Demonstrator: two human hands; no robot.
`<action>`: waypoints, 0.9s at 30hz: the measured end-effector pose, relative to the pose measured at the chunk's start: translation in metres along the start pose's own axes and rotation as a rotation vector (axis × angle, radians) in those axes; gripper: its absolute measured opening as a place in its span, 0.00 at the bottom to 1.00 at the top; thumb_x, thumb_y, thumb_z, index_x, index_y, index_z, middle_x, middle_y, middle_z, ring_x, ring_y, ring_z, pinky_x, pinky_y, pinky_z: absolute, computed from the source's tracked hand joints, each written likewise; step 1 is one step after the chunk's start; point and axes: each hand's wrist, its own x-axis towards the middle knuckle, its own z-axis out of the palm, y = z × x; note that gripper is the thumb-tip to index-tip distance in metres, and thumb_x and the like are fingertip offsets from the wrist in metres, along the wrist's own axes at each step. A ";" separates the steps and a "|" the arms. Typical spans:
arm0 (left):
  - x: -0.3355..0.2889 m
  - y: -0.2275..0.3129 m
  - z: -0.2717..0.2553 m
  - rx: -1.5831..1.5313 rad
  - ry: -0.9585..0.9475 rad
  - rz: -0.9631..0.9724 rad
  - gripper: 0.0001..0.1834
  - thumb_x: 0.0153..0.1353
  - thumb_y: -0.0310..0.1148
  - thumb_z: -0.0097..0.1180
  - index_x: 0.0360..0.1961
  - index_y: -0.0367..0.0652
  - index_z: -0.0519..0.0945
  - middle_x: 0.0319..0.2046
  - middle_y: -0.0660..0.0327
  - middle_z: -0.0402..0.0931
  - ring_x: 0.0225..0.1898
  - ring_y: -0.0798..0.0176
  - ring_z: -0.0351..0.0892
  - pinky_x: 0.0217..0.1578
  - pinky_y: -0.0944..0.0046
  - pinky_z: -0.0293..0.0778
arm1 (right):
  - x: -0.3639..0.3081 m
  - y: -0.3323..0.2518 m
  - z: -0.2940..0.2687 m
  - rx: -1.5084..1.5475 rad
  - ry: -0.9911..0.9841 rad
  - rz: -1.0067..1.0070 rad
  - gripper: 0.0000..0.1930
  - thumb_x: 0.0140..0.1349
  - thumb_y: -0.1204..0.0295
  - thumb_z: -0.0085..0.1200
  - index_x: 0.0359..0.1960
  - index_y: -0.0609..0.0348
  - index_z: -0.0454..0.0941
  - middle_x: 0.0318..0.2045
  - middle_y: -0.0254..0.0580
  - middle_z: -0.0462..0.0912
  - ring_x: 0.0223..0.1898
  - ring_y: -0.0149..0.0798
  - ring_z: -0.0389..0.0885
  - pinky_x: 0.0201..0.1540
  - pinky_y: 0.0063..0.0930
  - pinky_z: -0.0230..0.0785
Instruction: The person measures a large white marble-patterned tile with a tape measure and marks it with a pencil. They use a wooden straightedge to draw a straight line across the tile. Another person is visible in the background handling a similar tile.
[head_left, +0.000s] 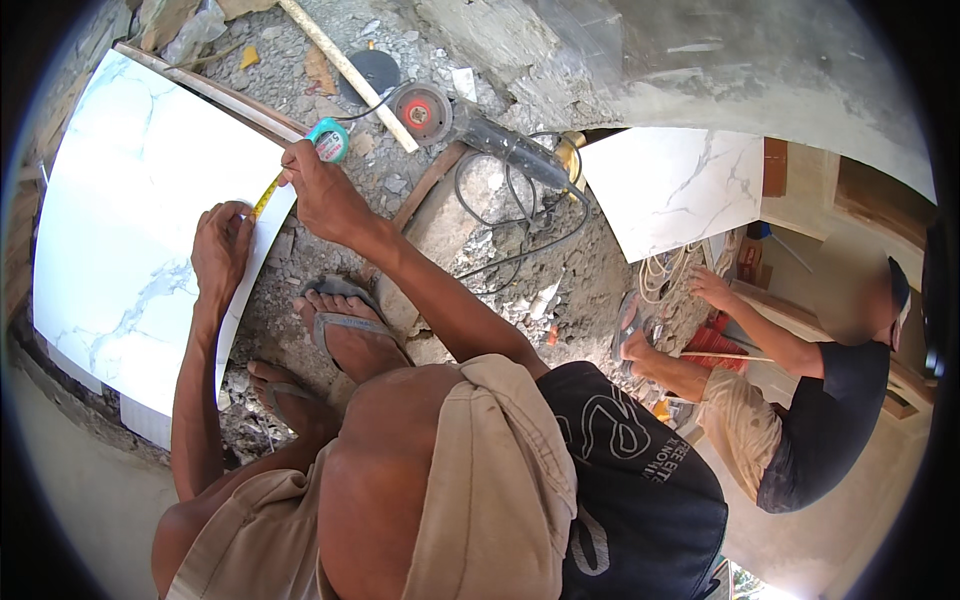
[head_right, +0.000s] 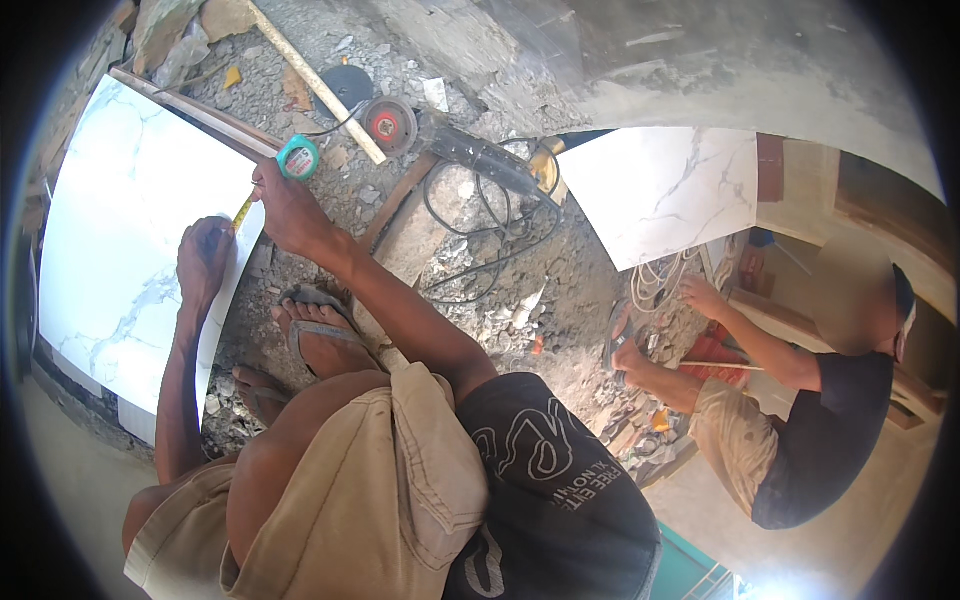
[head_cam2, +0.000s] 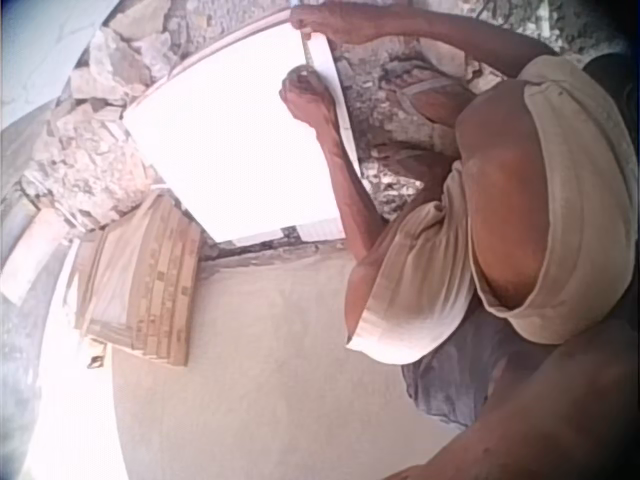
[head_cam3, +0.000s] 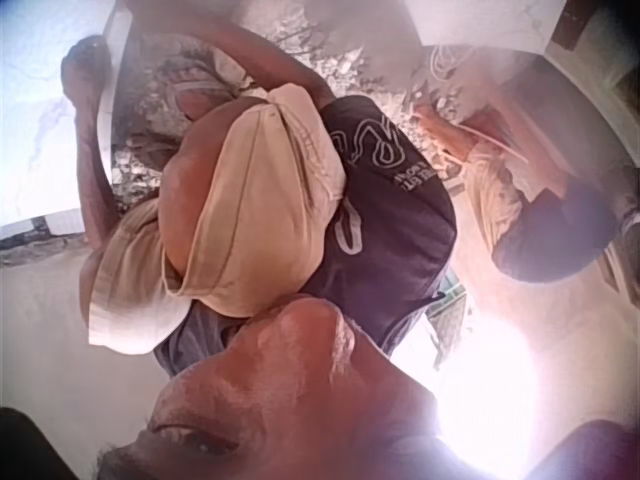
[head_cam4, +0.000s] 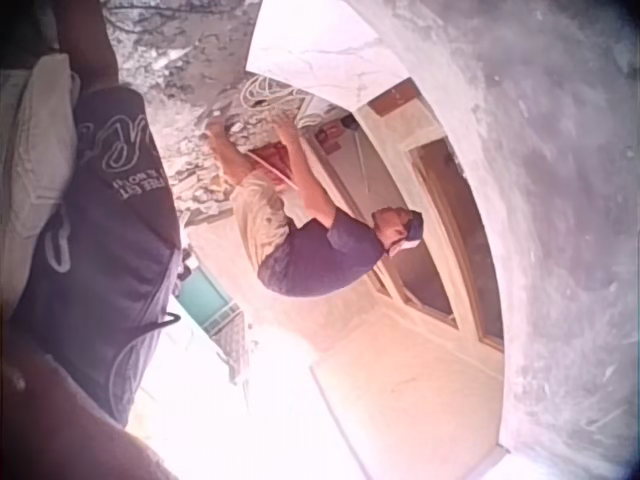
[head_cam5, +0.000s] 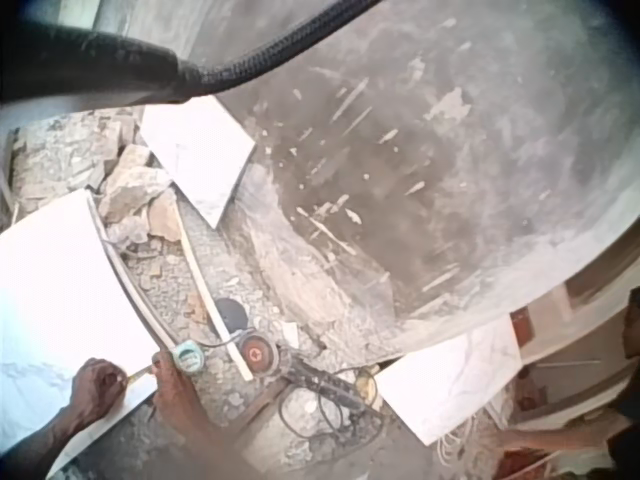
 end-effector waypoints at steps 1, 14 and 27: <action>0.001 0.001 0.000 -0.001 0.001 0.007 0.06 0.62 0.28 0.61 0.40 0.43 0.83 0.32 0.60 0.79 0.38 0.58 0.77 0.41 0.58 0.74 | -0.001 0.005 0.001 0.003 0.034 -0.053 0.11 0.73 0.78 0.43 0.54 0.64 0.67 0.33 0.52 0.81 0.31 0.51 0.83 0.36 0.40 0.74; 0.002 -0.004 -0.005 -0.038 -0.044 -0.021 0.09 0.63 0.33 0.61 0.41 0.41 0.85 0.35 0.55 0.81 0.38 0.53 0.79 0.43 0.56 0.75 | -0.012 -0.005 -0.027 0.041 0.080 0.052 0.09 0.72 0.76 0.47 0.48 0.63 0.78 0.30 0.46 0.86 0.29 0.37 0.85 0.35 0.32 0.75; 0.008 0.004 -0.009 -0.033 -0.086 -0.090 0.10 0.62 0.35 0.62 0.42 0.44 0.86 0.36 0.55 0.84 0.38 0.54 0.82 0.42 0.55 0.76 | -0.037 0.011 -0.030 0.058 -0.103 0.282 0.10 0.72 0.71 0.52 0.48 0.64 0.78 0.27 0.40 0.83 0.27 0.29 0.82 0.32 0.27 0.73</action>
